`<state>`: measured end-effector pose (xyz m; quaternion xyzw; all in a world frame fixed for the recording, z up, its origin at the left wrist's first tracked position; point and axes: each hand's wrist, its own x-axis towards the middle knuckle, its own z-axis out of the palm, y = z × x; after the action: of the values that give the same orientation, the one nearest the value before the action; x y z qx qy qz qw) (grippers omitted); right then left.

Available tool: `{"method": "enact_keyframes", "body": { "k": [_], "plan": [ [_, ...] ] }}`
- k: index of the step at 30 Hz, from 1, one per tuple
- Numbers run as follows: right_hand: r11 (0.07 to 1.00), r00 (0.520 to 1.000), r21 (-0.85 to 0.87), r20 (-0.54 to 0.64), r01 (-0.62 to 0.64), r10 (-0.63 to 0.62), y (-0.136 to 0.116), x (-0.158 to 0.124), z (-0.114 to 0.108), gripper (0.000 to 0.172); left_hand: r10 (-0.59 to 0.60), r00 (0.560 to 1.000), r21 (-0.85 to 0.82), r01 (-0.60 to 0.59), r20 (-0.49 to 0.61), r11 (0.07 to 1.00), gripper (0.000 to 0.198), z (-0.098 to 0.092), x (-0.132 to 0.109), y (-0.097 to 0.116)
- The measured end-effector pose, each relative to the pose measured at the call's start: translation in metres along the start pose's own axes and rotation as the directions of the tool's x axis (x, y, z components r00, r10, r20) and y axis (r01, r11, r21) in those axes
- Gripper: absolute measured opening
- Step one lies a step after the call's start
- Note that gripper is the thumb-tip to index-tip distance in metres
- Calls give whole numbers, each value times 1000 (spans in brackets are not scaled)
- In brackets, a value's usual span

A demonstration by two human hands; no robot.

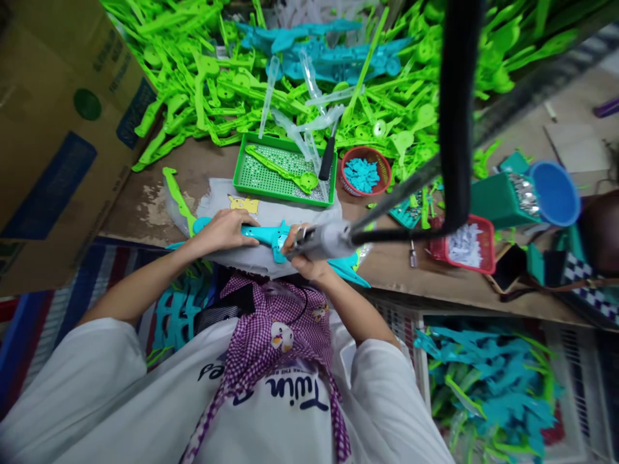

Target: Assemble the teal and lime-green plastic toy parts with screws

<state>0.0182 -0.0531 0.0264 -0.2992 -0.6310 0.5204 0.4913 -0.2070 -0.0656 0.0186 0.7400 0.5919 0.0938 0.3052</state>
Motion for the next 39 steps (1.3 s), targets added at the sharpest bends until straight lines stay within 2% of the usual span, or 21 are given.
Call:
{"method": "enact_keyframes", "body": {
  "k": [3,6,7,8,9,11,13,15,17,19,24,28,31,36,39],
  "plan": [
    [992,975,65,-203,107,-91,-25,33,13,58,48,999,12,-48,9,999,33,0,-1,-2],
    [986,922,35,-362,161,-138,-33,87,34,66,88,996,22,-88,0,996,30,1,-1,-3],
    [988,898,-14,-415,156,-148,-28,107,42,67,91,996,22,-91,-4,996,30,1,-1,-3],
    [990,903,-68,-407,122,-139,-18,126,48,67,91,996,22,-91,-7,996,31,1,-1,-3],
    [990,931,-110,-345,89,-122,-5,145,54,66,88,996,23,-87,-10,996,32,1,-1,-3],
    [983,953,-166,-274,82,-125,26,176,59,62,81,997,22,-80,-9,997,35,1,-2,-3],
    [963,954,-241,-236,125,-183,54,200,57,57,78,997,16,-78,-7,997,37,1,-2,-3],
    [933,925,-319,-278,167,-261,72,217,49,55,76,997,1,-76,-3,997,39,1,-3,-3],
    [921,875,-346,-373,178,-309,78,226,41,55,74,997,-13,-74,3,997,41,1,-3,-3],
    [930,856,-321,-415,179,-308,78,227,36,57,75,997,-26,-75,14,997,40,1,-3,-3],
    [936,928,-290,-251,201,-277,78,213,43,56,74,997,-32,-74,22,997,31,0,-2,-2],
    [960,953,-231,-217,160,-211,83,210,47,56,68,997,-29,-67,20,997,27,0,-1,-2],
    [970,955,-187,-224,156,-197,91,213,45,60,57,998,-26,-56,34,998,28,1,-1,-2],
    [949,926,-207,-245,238,-286,104,219,41,61,53,998,-27,-52,36,998,29,0,-1,-1],
    [947,922,-206,-250,248,-296,104,219,41,61,45,998,-26,-44,36,999,29,-1,-2,0]
  ]
}}
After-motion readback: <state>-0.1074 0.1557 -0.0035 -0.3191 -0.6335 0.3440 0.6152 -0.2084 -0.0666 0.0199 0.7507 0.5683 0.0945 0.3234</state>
